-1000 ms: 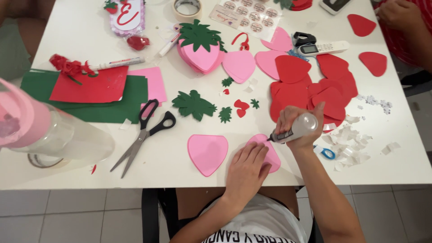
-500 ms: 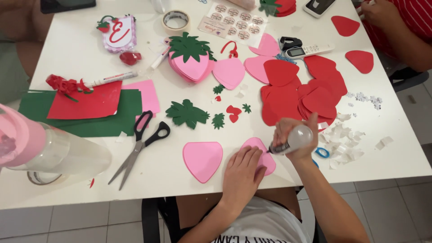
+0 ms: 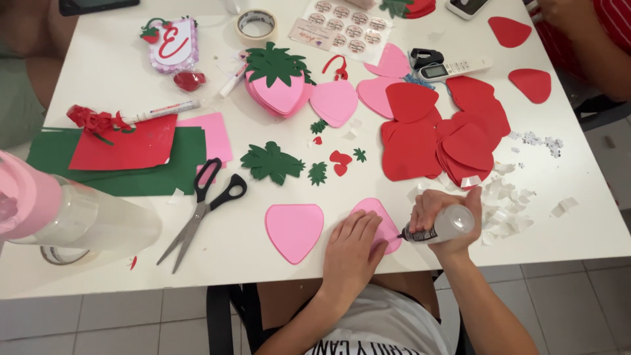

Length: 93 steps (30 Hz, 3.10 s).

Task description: Assembling paper strawberries by applying double-sided tape and attaching leaf components.

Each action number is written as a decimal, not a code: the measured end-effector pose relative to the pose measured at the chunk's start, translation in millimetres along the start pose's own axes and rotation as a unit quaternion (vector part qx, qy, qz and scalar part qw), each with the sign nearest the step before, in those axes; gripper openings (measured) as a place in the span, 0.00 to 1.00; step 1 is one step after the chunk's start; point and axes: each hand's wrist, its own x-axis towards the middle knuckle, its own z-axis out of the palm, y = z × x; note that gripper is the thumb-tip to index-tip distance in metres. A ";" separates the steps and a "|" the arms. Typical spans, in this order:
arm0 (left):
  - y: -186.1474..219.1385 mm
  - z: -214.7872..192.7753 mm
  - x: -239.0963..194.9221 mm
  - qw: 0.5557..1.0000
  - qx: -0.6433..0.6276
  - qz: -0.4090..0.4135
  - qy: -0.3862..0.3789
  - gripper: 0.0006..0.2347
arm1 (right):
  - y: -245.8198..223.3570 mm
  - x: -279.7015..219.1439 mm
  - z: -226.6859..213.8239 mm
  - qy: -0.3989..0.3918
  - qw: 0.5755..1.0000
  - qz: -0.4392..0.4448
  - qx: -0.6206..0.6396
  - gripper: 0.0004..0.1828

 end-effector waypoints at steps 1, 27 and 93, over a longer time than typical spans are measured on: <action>0.5 -0.3 -0.3 1.000 -0.001 -0.003 -0.002 0.13 | -0.8 -2.0 3.1 0.001 1.000 0.003 0.000 0.43; -40.9 -43.0 -35.9 0.995 0.060 0.011 0.084 0.15 | 6.7 27.7 73.2 -0.042 0.978 -0.043 0.199 0.34; -42.9 -31.5 -33.9 0.963 0.166 -0.048 0.205 0.04 | 76.6 26.1 68.8 0.027 0.997 0.048 0.058 0.47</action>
